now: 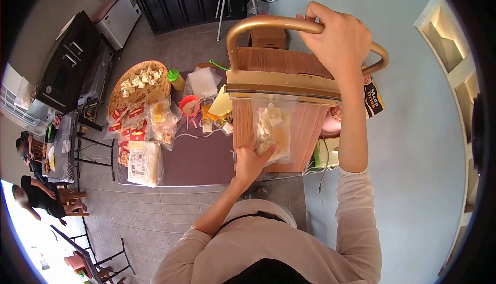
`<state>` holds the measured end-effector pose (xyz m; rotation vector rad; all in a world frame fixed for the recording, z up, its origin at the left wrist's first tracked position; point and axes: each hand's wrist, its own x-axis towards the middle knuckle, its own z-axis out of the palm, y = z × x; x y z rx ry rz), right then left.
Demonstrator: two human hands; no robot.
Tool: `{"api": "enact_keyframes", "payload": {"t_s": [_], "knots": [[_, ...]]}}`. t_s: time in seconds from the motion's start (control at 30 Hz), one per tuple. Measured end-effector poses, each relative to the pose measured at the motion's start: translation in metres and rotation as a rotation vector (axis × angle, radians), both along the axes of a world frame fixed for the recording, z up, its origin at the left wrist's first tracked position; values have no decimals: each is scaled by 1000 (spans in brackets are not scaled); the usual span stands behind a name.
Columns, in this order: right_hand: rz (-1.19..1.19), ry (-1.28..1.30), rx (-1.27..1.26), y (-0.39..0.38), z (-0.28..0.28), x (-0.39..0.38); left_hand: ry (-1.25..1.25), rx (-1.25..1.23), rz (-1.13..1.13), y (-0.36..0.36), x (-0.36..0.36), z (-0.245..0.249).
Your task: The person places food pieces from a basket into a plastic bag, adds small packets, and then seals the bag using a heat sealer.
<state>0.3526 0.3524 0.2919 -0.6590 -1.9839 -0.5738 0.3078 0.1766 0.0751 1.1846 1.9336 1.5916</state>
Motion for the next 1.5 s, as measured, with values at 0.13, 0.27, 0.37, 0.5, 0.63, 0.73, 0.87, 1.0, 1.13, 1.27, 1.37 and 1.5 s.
{"api": "enact_keyframes", "payload": {"t_s": [0.13, 0.27, 0.37, 0.5, 0.63, 0.73, 0.87, 1.0, 1.13, 1.27, 1.37, 1.5], "knots": [[8, -3, -1, -1, 0, 1, 35, -66, -15, -2, 4, 12], [-6, -18, 10, 1, 0, 1, 72, 50, -11, -8, 8, 10], [15, -4, 8, -3, 0, 2, -67, -12, -73, -8, 1, 6], [24, -3, -13, -8, -2, 5, -287, -12, -200, 3, -11, -37], [24, -1, 33, -7, -4, 6, -410, 55, -238, 10, -12, -51], [19, 1, 50, -7, -4, 6, -530, 171, -239, 15, -12, -59], [-1, -8, 35, -9, -5, 7, -552, 94, -248, 21, -28, -78], [22, -3, 24, -11, -4, 7, -574, 97, -291, 27, -35, -89], [18, -6, 23, -12, -4, 8, -560, 191, -313, 26, -33, -80], [22, 8, 41, -14, -6, 8, -599, 170, -302, 26, -34, -79], [40, 17, 57, -16, -8, 10, -622, 187, -295, 26, -33, -78], [52, 10, 71, -21, -10, 12, -604, 172, -284, 26, -34, -82]]}}
